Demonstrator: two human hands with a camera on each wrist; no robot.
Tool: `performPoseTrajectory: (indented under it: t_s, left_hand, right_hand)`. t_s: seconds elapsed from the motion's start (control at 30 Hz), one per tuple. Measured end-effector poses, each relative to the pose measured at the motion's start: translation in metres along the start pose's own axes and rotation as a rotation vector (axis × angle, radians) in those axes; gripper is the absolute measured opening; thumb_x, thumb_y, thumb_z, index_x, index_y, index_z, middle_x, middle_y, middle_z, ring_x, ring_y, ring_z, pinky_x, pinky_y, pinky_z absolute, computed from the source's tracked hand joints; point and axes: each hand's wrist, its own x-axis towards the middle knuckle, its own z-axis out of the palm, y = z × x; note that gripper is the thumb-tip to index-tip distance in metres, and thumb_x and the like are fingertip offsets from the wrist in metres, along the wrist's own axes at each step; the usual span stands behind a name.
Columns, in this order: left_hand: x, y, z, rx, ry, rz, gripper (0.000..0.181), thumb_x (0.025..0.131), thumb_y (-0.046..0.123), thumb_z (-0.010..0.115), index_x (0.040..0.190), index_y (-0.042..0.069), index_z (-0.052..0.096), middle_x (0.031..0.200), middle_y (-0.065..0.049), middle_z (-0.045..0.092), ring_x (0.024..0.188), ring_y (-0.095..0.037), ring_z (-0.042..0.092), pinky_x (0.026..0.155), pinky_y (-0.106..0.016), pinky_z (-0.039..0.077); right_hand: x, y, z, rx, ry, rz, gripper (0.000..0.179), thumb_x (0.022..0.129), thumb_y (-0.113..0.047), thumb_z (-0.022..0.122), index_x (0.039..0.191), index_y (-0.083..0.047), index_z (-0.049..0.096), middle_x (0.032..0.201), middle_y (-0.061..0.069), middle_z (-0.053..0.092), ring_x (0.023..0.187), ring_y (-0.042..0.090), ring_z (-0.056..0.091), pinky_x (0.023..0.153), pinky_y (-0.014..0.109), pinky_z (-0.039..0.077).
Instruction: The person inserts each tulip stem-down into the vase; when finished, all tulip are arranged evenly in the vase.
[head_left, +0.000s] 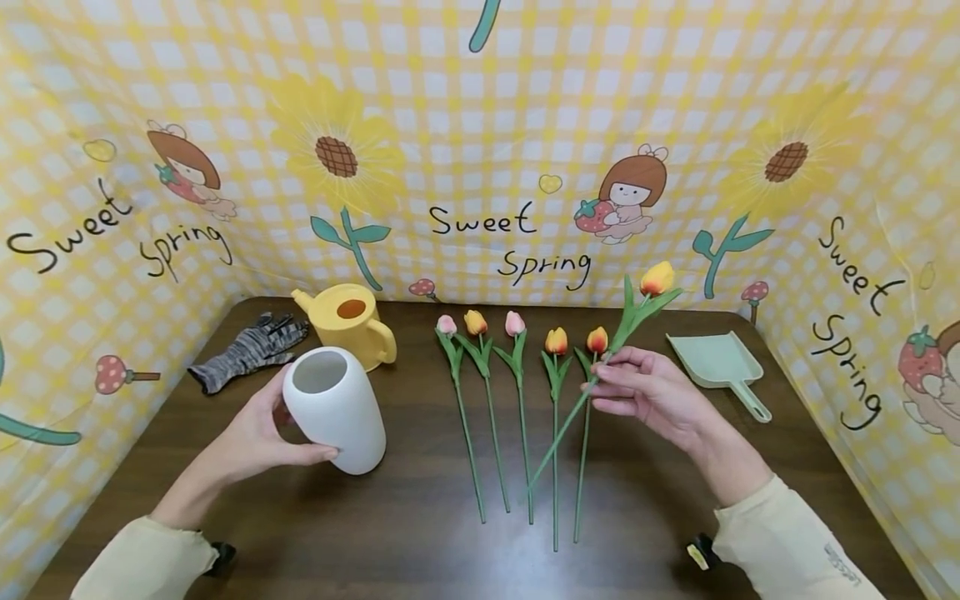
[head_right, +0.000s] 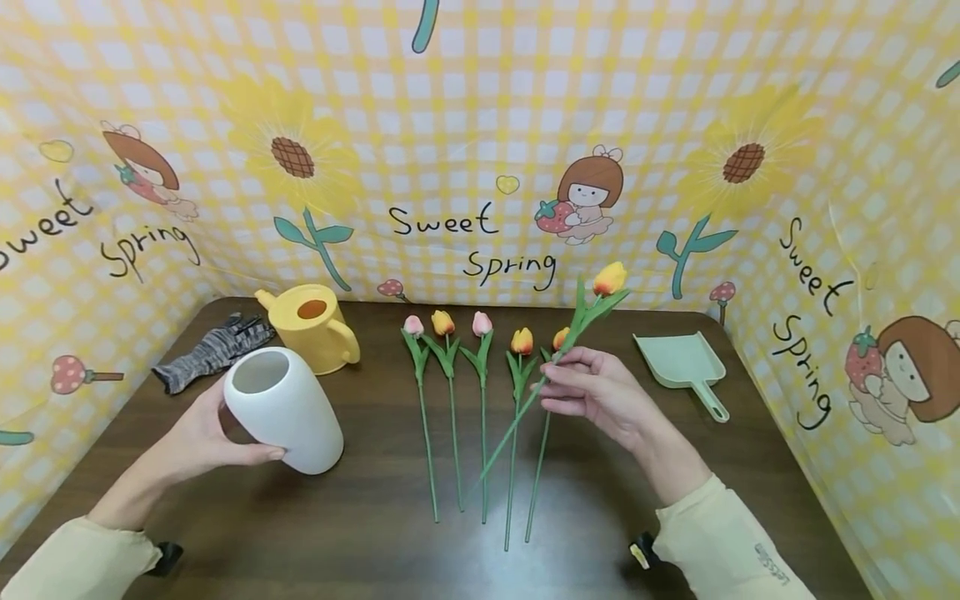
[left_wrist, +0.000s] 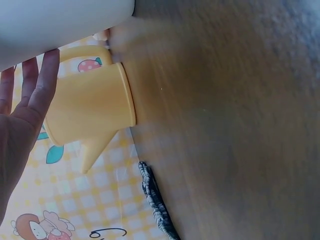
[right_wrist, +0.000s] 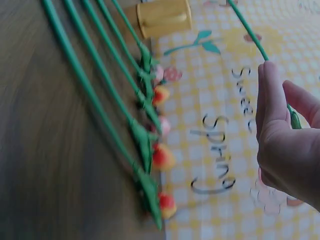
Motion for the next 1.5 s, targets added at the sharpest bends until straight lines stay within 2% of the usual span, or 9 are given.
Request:
performPoseTrajectory:
  t_s: [0.17,0.4,0.6,0.83,0.97,1.13,1.27,1.4,1.5]
  left_hand:
    - [0.001,0.001,-0.001,-0.002,-0.014,0.013,0.106,0.063,-0.004,0.095,0.151,0.016,0.040,0.131,-0.008,0.057,0.105,-0.020,0.065,0.075,-0.030,0.058]
    - [0.013,0.001,0.006,-0.037,-0.055,0.024,0.102,0.064,-0.003,0.094,0.149,0.016,0.041,0.132,-0.008,0.056,0.109,-0.021,0.063,0.079,-0.031,0.059]
    - [0.010,0.000,0.005,-0.034,-0.033,0.019,0.105,0.063,-0.003,0.095,0.150,0.016,0.040,0.130,-0.008,0.057,0.107,-0.020,0.064,0.075,-0.031,0.058]
    - [0.004,0.001,0.002,-0.032,-0.024,0.025,0.106,0.062,-0.005,0.095,0.150,0.014,0.040,0.129,-0.009,0.057,0.106,-0.020,0.064,0.075,-0.031,0.058]
    - [0.002,0.000,0.000,-0.034,-0.023,0.024,0.105,0.062,-0.007,0.094,0.150,0.013,0.040,0.130,-0.009,0.056,0.108,-0.020,0.063,0.078,-0.029,0.058]
    - [0.002,0.001,-0.002,-0.037,-0.030,0.033,0.105,0.062,-0.009,0.093,0.150,0.011,0.039,0.130,-0.010,0.056,0.109,-0.020,0.063,0.081,-0.027,0.057]
    - [0.002,0.001,-0.002,-0.037,-0.034,0.024,0.105,0.062,-0.009,0.093,0.150,0.012,0.039,0.130,-0.010,0.056,0.109,-0.019,0.063,0.081,-0.028,0.058]
    - [0.003,0.000,-0.002,-0.036,-0.039,0.021,0.105,0.063,-0.008,0.093,0.150,0.012,0.039,0.130,-0.010,0.056,0.109,-0.019,0.063,0.080,-0.029,0.058]
    - [0.004,-0.001,-0.002,-0.041,-0.043,0.031,0.105,0.062,-0.009,0.093,0.150,0.012,0.038,0.130,-0.010,0.056,0.109,-0.020,0.064,0.080,-0.029,0.059]
  right_hand:
    - [0.007,0.004,0.023,-0.032,0.010,-0.038,0.012,0.102,0.003,0.056,0.104,-0.006,0.064,0.102,0.009,0.073,0.098,0.027,0.074,0.087,0.044,0.058]
    - [0.009,0.000,0.038,-0.023,-0.008,-0.064,0.012,0.101,0.004,0.057,0.108,-0.003,0.065,0.104,0.011,0.072,0.099,0.028,0.073,0.089,0.045,0.057]
    - [0.019,-0.007,0.059,0.020,-0.024,-0.097,0.011,0.100,0.003,0.060,0.108,-0.002,0.066,0.104,0.010,0.071,0.101,0.028,0.073,0.089,0.044,0.058]
    - [0.034,-0.015,0.085,0.123,-0.068,-0.217,0.016,0.100,0.006,0.058,0.100,-0.005,0.071,0.101,0.009,0.074,0.093,0.024,0.074,0.088,0.043,0.059]
    - [0.043,-0.018,0.101,0.174,-0.105,-0.286,0.017,0.100,0.004,0.058,0.097,-0.003,0.072,0.098,0.010,0.075,0.094,0.025,0.074,0.089,0.042,0.059]
    - [0.055,-0.024,0.122,0.200,-0.116,-0.365,0.009,0.097,0.001,0.065,0.096,-0.002,0.074,0.095,0.012,0.075,0.090,0.025,0.075,0.085,0.041,0.060]
    - [0.067,-0.027,0.138,0.221,-0.113,-0.394,0.004,0.091,-0.002,0.076,0.093,-0.002,0.073,0.096,0.012,0.075,0.090,0.028,0.075,0.083,0.042,0.061]
    - [0.077,-0.028,0.151,0.187,-0.126,-0.431,0.005,0.089,0.000,0.077,0.093,-0.001,0.072,0.094,0.014,0.075,0.090,0.029,0.075,0.083,0.045,0.061]
    - [0.083,-0.028,0.159,0.128,-0.138,-0.468,0.007,0.092,0.005,0.069,0.094,0.000,0.072,0.094,0.015,0.074,0.089,0.029,0.075,0.084,0.047,0.060]
